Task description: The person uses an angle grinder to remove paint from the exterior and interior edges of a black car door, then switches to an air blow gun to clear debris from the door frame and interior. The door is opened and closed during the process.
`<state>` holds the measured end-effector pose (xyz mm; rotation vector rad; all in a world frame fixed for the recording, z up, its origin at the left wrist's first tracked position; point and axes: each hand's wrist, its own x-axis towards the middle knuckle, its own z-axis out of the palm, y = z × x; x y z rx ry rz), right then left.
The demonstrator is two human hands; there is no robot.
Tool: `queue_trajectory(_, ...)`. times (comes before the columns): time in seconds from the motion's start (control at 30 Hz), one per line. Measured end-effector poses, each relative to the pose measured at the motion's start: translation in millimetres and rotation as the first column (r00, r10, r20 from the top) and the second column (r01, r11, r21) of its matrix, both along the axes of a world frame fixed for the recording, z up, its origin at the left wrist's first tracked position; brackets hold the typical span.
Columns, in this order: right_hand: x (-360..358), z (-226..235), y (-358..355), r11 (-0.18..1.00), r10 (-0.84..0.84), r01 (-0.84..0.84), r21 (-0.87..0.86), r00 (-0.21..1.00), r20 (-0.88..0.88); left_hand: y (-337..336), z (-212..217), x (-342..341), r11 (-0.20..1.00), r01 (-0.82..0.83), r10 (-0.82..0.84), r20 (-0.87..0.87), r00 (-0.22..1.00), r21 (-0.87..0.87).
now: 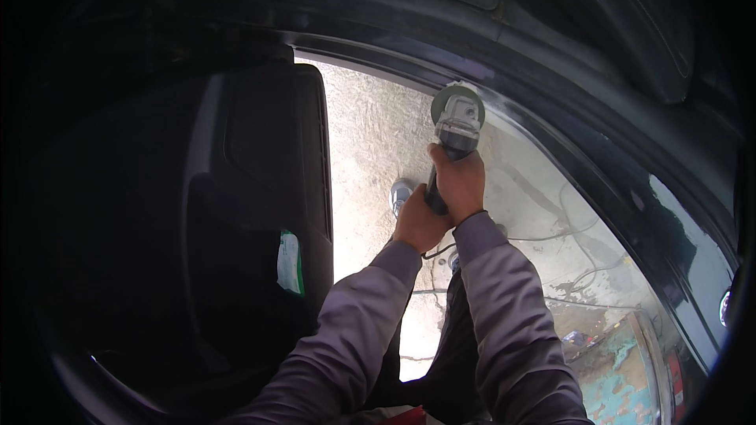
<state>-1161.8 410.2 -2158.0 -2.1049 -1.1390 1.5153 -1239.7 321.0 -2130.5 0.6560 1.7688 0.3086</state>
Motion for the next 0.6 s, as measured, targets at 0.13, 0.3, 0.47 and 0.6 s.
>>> queue_trajectory(0.13, -3.0, 0.9, -0.1, 0.997, 0.018, -0.02, -0.068, 0.999, -0.042, -4.9, -3.1, -1.4, 0.999, -0.02, 0.022, -0.029, 0.999, 0.045)
queue_trajectory(0.3, -5.7, -4.4, -2.0, 0.996, 0.058, -0.061, -0.066, 0.997, -0.041, -15.4, -17.2, -2.2, 0.99, -0.093, 0.095, -0.015, 0.995, 0.108)
queue_trajectory(0.47, -10.5, -14.7, -13.7, 0.997, 0.068, -0.068, -0.038, 0.998, 0.008, -32.6, -33.2, -0.1, 0.992, -0.071, 0.08, -0.085, 0.993, 0.1)
queue_trajectory(0.6, -11.6, -16.3, -27.5, 0.994, 0.097, -0.096, -0.052, 0.995, 0.018, -49.5, -38.7, 3.6, 0.993, -0.108, 0.112, -0.089, 0.99, 0.052)
